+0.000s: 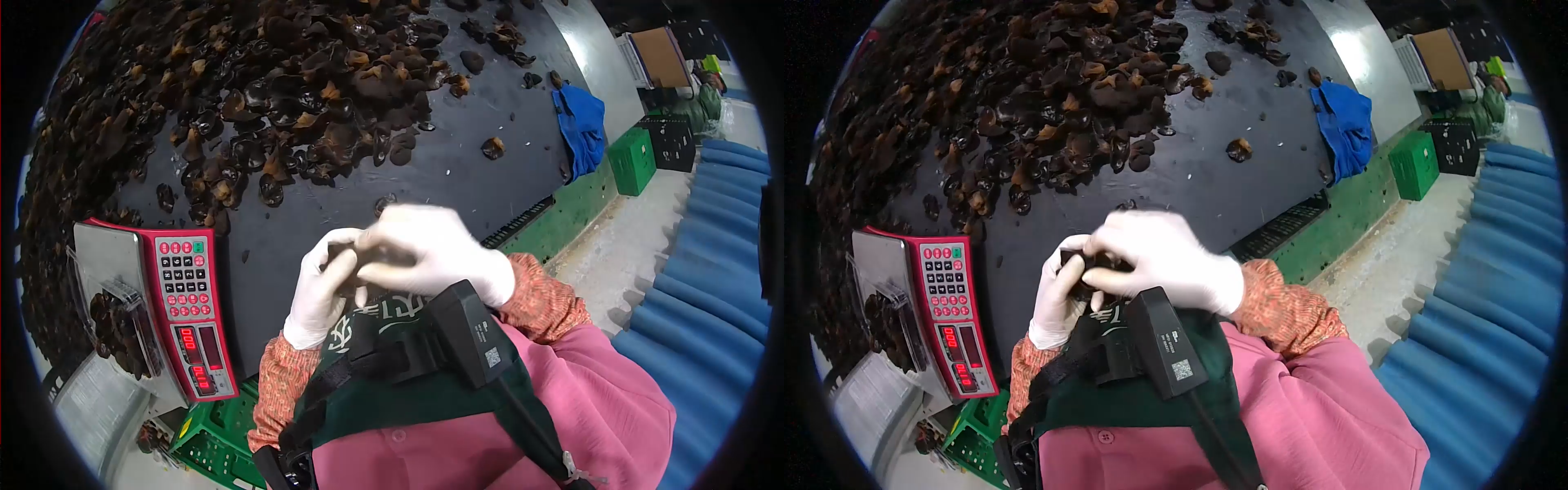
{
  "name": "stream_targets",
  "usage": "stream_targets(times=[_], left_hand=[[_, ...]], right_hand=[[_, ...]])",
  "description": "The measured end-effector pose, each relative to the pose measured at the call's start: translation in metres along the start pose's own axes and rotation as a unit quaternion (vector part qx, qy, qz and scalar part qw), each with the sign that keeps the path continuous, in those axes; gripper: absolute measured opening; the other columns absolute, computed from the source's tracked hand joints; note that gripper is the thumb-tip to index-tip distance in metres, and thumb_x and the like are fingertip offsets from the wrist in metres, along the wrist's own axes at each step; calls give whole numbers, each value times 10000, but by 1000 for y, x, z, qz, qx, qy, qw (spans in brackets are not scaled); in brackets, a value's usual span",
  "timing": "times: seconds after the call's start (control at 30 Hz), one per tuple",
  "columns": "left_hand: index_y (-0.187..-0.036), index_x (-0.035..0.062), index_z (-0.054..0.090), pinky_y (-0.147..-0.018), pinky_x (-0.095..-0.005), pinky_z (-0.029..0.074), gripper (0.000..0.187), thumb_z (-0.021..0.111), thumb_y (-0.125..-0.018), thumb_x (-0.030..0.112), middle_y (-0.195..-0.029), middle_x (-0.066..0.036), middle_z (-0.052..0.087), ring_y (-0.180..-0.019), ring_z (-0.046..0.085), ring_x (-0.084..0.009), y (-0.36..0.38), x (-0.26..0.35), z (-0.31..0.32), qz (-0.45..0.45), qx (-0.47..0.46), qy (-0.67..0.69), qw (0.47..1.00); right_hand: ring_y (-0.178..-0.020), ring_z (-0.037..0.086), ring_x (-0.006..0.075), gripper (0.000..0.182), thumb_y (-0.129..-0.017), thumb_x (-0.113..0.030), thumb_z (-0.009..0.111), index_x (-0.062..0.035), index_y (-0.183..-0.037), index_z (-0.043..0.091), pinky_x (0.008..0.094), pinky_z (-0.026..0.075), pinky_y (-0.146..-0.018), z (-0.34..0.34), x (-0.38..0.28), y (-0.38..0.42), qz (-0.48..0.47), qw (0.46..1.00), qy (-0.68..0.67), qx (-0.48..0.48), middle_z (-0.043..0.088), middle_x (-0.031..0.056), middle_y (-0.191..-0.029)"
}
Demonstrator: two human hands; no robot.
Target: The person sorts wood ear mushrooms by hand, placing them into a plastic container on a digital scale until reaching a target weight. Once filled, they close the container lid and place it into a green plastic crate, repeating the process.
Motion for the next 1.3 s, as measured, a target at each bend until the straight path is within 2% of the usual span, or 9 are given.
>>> stream_targets(times=[0.03, 0.13, 0.27, 0.47, 0.6, 0.73, 0.9, 1.03, 1.3], left_hand=[[-1231, 21, 634, -505, -221, 522, 235, 591, -1056, 173, -1016, -111, 719, -775, 704, -160, 1, 2, -3, -4, 35, -3, 999], [-1203, 35, 652, -525, -220, 517, 210, 590, -1055, 170, -1006, -116, 723, -790, 711, -171, -1, 4, -3, 15, 28, 13, 999], [-1207, 40, 652, -545, -221, 521, 212, 595, -1050, 172, -1017, -122, 723, -821, 716, -175, 0, 7, -2, 21, 31, 0, 999], [-1218, 45, 649, -558, -219, 525, 227, 596, -1047, 184, -1045, -135, 728, -843, 724, -185, 7, 14, -12, 43, 39, 22, 998], [-1234, 52, 646, -557, -220, 527, 254, 608, -1045, 216, -1066, -136, 730, -847, 730, -196, 0, 10, -12, 27, 46, 29, 998], [-1254, 49, 641, -567, -222, 545, 285, 618, -1041, 237, -1077, -127, 731, -858, 734, -193, 0, 11, -13, 32, 55, 32, 997], [-1258, 38, 634, -585, -227, 562, 310, 618, -1041, 259, -1081, -132, 730, -868, 734, -189, 6, 15, -19, 48, 62, 45, 996], [-1265, 52, 631, -580, -227, 549, 304, 616, -1043, 259, -1078, -132, 730, -867, 735, -192, 7, 14, -22, 49, 65, 51, 995], [-1258, 53, 631, -585, -234, 537, 298, 618, -1045, 261, -1076, -123, 729, -858, 734, -184, 10, 13, -22, 47, 71, 30, 996]], right_hand=[[-726, 675, 228, 289, -854, -274, 788, -79, -1048, 703, 351, 549, -659, -16, 8, -7, 94, 995, -34, 18, 656, 72, -841], [-777, 692, 245, 430, -851, -349, 806, -65, -1151, 686, 364, 567, -681, -51, 52, -22, 152, 973, 78, 157, 653, 103, -958], [-949, 680, 309, 711, -823, -559, 769, -31, -1253, 564, 436, 583, -764, -26, 76, -52, 147, 936, 295, 127, 540, 184, -1182], [-793, 669, 327, 258, -836, -91, 716, -71, -1060, 589, 405, 565, -701, -34, 86, -28, 96, 951, 199, 217, 590, 118, -1002], [-727, 651, 159, 193, -856, -66, 723, -37, -1013, 615, 296, 532, -662, -44, 106, -14, 186, 966, 30, 176, 628, 56, -885], [-760, 608, 46, 143, -890, -71, 719, -20, -994, 637, 226, 494, -657, -33, 111, -5, 260, 924, -231, 159, 643, 3, -834], [-740, 596, 58, 79, -917, -84, 714, -22, -949, 676, 238, 502, -665, -70, 111, -1, 230, 939, -31, 255, 647, 12, -854], [-952, 683, 318, 623, -788, -440, 830, -53, -1229, 621, 420, 570, -816, -59, 75, -21, 184, 941, 215, 186, 620, 156, -1118], [-1035, 644, 300, 869, -732, -539, 852, -93, -1409, 542, 402, 575, -793, 12, 54, -55, 90, 954, 256, 127, 550, 136, -1195]])
Point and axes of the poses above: each hand's wrist, its own y-axis away from the middle knuckle, its own z-axis out of the palm, x = y × z, the point moved 10 cm from there along -y, towards the middle knuckle
